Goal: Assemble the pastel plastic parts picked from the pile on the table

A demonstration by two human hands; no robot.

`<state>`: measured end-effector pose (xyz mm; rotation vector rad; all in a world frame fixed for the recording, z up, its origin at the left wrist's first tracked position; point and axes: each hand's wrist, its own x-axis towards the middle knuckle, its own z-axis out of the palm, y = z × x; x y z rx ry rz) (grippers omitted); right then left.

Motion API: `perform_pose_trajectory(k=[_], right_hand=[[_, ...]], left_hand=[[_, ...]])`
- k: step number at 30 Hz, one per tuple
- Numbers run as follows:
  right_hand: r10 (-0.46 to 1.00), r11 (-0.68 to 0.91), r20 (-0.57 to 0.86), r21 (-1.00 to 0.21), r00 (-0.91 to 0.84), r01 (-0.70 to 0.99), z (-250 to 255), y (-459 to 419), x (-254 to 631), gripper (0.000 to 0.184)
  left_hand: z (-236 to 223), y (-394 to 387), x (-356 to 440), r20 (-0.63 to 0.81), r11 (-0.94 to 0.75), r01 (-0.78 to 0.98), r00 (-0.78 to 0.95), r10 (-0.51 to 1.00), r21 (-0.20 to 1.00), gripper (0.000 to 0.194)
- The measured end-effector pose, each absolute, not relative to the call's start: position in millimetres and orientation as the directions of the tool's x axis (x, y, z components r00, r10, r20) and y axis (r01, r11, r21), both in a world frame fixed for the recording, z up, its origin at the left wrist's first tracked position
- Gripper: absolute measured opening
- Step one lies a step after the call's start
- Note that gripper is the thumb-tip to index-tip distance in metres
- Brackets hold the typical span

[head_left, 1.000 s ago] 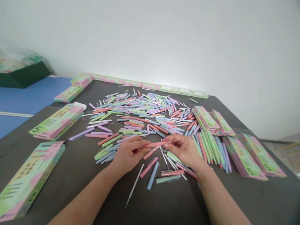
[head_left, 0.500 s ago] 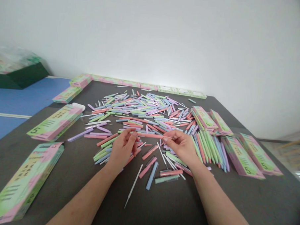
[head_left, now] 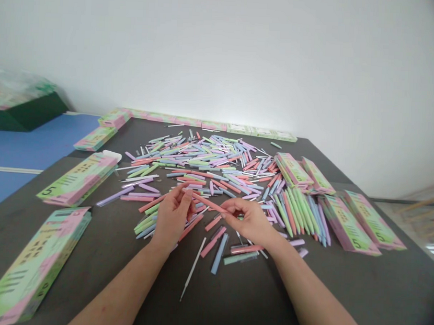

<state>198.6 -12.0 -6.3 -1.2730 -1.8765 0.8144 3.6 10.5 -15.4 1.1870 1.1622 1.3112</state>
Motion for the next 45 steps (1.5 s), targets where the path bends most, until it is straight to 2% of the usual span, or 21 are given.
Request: perform_pose_trajectory(k=[5, 10, 19, 25, 32, 45], right_hand=[[0.921, 0.378, 0.266, -0.783, -0.284, 0.493, -4.5, -16.5, 194.5, 0.012], [0.924, 0.366, 0.248, -0.791, -0.29, 0.491, -5.0, -17.7, 193.6, 0.013], [0.916, 0.393, 0.274, -0.757, -0.294, 0.522, -5.7, -14.2, 196.4, 0.017], [0.924, 0.374, 0.25, -0.743, -0.288, 0.555, -2.4, -13.3, 198.0, 0.016], [0.921, 0.385, 0.26, -0.726, -0.291, 0.57, -3.6, -12.2, 199.2, 0.016], [0.914, 0.401, 0.235, -0.641, -0.33, 0.654, -0.2, -13.7, 197.6, 0.013]], left_hand=[[-12.3, 8.5, 4.5, 0.044, -0.047, -0.053, -0.057, 0.997, 0.997, 0.037], [-13.4, 8.1, 4.4, 0.063, -0.065, -0.017, -0.068, 0.996, 0.998, 0.04], [-11.4, 9.0, 4.4, 0.118, -0.12, -0.044, -0.056, 0.991, 0.992, 0.032], [-15.1, 10.6, 4.0, 0.107, -0.112, -0.103, -0.052, 0.993, 0.988, 0.045], [-11.1, 9.7, 4.5, 0.067, -0.069, -0.079, -0.027, 0.997, 0.994, 0.047], [-8.9, 7.4, 7.6, 0.056, -0.058, -0.153, -0.021, 0.998, 0.986, 0.053]])
